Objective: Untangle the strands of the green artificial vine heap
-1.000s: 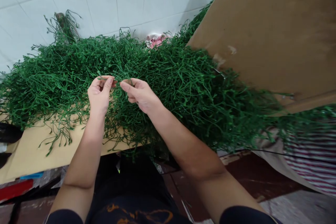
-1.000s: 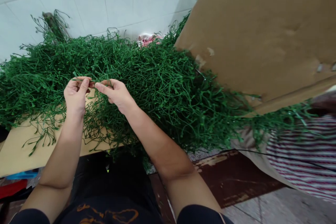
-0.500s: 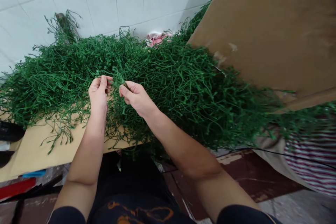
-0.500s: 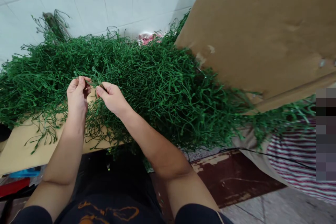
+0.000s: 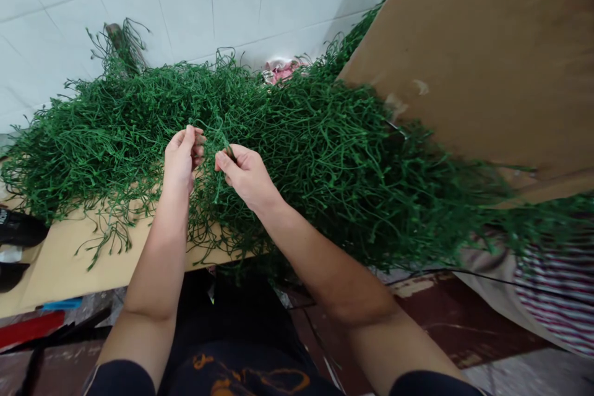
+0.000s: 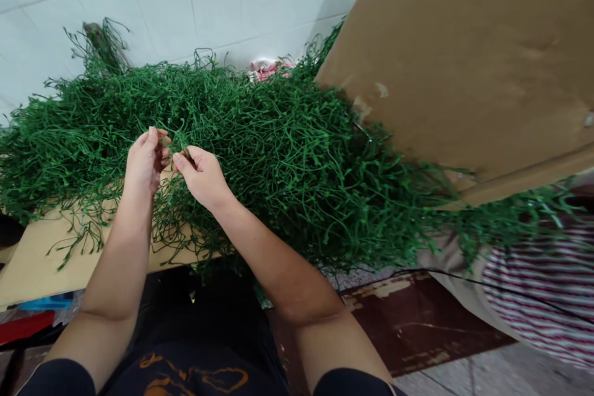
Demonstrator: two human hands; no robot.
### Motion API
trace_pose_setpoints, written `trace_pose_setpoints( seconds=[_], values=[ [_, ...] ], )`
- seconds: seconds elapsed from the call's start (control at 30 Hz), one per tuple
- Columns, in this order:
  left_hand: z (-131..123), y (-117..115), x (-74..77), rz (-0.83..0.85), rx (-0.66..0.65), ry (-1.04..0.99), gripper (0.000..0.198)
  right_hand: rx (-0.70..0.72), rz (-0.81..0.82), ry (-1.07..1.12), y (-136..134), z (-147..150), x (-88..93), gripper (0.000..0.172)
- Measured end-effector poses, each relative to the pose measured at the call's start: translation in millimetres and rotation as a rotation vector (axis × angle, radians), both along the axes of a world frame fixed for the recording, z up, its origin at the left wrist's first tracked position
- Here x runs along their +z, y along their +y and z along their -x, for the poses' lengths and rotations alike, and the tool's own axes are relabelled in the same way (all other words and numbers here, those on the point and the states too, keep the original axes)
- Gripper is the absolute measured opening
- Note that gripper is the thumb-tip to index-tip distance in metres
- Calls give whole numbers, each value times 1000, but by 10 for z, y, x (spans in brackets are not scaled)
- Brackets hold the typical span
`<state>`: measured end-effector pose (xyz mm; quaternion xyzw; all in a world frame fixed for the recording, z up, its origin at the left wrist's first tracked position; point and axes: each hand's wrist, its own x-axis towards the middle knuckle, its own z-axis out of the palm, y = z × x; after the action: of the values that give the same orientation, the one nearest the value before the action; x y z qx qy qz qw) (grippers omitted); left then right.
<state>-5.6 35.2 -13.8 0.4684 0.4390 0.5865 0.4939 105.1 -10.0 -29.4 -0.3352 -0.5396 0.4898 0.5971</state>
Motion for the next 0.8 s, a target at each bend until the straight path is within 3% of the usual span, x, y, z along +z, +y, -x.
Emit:
trace_pose_setpoints(
  seconds=[0.13, 0.3, 0.33, 0.4, 0.5, 0.67, 0.8],
  values=[
    [172, -96, -55, -35, -56, 116, 39, -50, 16, -74, -7, -44, 12, 31],
    [375, -203, 59, -472, 215, 473, 40, -93, -1, -191, -4, -93, 44, 27],
    [387, -234, 93, -538, 204, 585, 38, -71, 4, -194, -1, -101, 46, 29],
    [374, -295, 143, -604, 57, 802, 30, -13, 13, -164, 6, -111, 47, 33],
    [311, -346, 151, -596, -130, 946, 20, 69, 19, -99, 6, -118, 53, 43],
    [289, -318, 79, -589, -83, 1032, 16, 146, 62, -89, -17, -146, 64, 49],
    [324, -308, 67, -595, -105, 1160, 15, 126, 159, -18, -13, -181, 75, 51]
  ],
)
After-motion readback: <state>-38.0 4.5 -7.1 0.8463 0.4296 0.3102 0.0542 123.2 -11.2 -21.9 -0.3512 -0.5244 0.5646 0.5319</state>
